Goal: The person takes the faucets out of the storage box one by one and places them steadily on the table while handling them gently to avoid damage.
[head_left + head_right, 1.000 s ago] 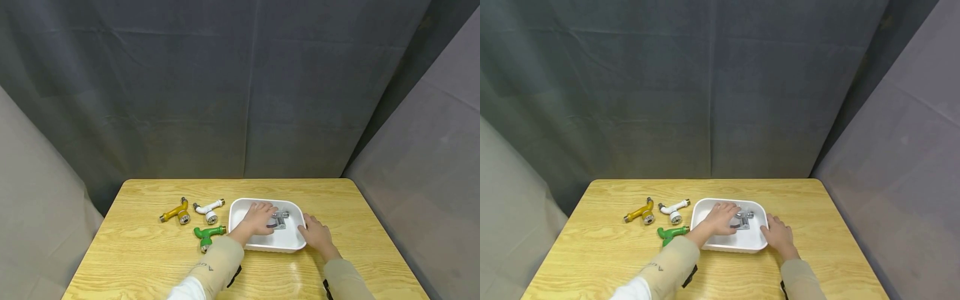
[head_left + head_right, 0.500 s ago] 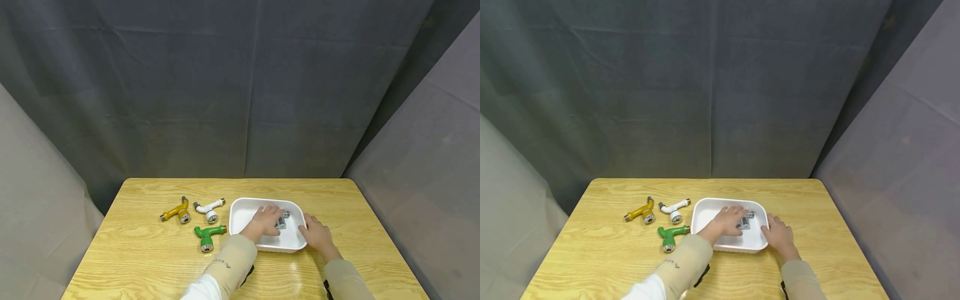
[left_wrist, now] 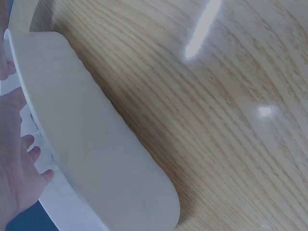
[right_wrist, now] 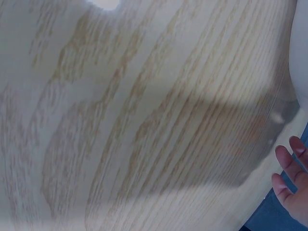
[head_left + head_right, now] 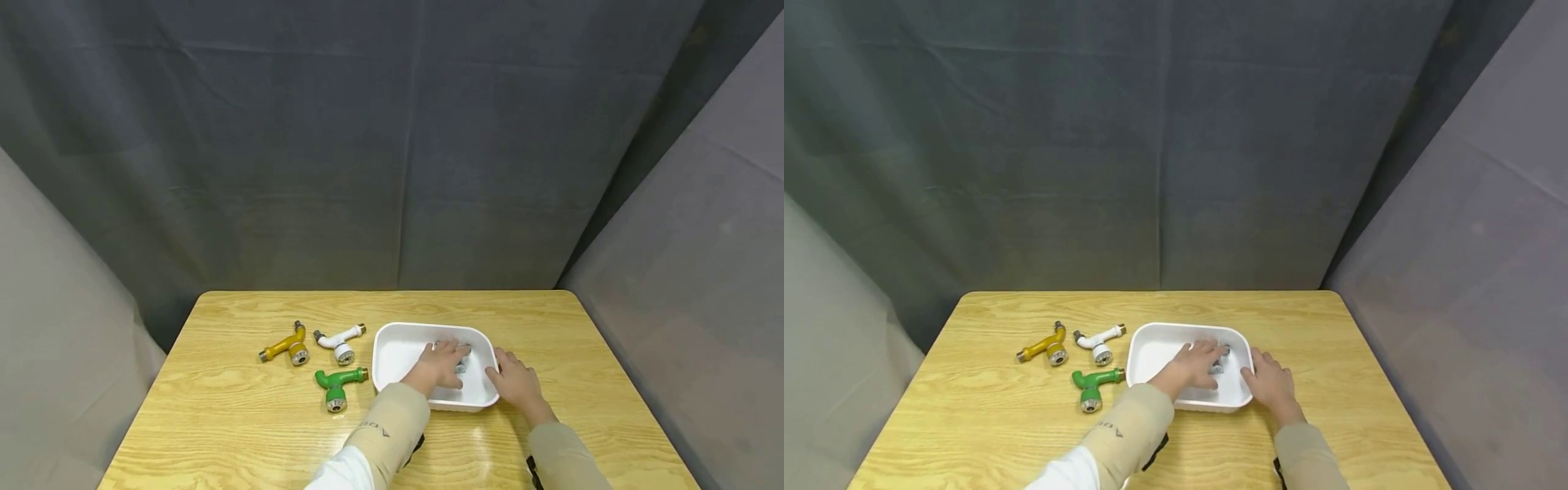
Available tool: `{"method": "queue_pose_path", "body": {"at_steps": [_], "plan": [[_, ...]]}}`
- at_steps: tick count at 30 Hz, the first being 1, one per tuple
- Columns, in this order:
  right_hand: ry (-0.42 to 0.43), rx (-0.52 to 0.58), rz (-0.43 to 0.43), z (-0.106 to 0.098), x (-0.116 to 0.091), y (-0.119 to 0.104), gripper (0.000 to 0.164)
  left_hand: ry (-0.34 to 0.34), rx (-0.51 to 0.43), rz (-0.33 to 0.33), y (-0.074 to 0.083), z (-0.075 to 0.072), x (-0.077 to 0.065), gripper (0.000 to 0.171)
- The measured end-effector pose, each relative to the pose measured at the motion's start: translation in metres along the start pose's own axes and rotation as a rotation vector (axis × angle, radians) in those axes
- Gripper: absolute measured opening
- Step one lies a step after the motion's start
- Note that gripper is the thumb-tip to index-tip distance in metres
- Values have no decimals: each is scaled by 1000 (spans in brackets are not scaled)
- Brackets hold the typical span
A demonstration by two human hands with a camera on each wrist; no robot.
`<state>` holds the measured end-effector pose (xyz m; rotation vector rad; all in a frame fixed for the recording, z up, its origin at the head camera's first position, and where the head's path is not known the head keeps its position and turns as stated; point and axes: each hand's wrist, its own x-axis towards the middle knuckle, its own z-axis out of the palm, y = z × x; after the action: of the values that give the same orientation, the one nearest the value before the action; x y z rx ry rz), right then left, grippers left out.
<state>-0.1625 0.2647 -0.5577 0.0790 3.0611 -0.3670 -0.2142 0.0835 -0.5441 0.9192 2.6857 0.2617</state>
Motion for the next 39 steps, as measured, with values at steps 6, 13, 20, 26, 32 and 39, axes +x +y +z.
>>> {"method": "queue_pose_path", "body": {"at_steps": [6, 13, 20, 26, 32, 39], "plan": [[-2, -3, 8, 0, 0, -1, 54, -31, -25, -32, 1, -3, -6, 81], [-8, 0, 23, -1, 0, -2, 54, -74, 15, -46, 0, -2, -6, 74], [-2, -6, 24, 0, 0, -2, 52, -47, 58, -46, -1, -1, -5, 65], [-6, 0, 26, -1, -1, -3, 54, -3, 96, -21, -5, 3, -6, 57], [-19, 11, 31, -2, -1, -4, 53, 35, 177, 11, -10, 7, -8, 47], [-1, 17, 25, 0, 0, -2, 51, 67, 177, 9, -17, 15, -10, 48]]}}
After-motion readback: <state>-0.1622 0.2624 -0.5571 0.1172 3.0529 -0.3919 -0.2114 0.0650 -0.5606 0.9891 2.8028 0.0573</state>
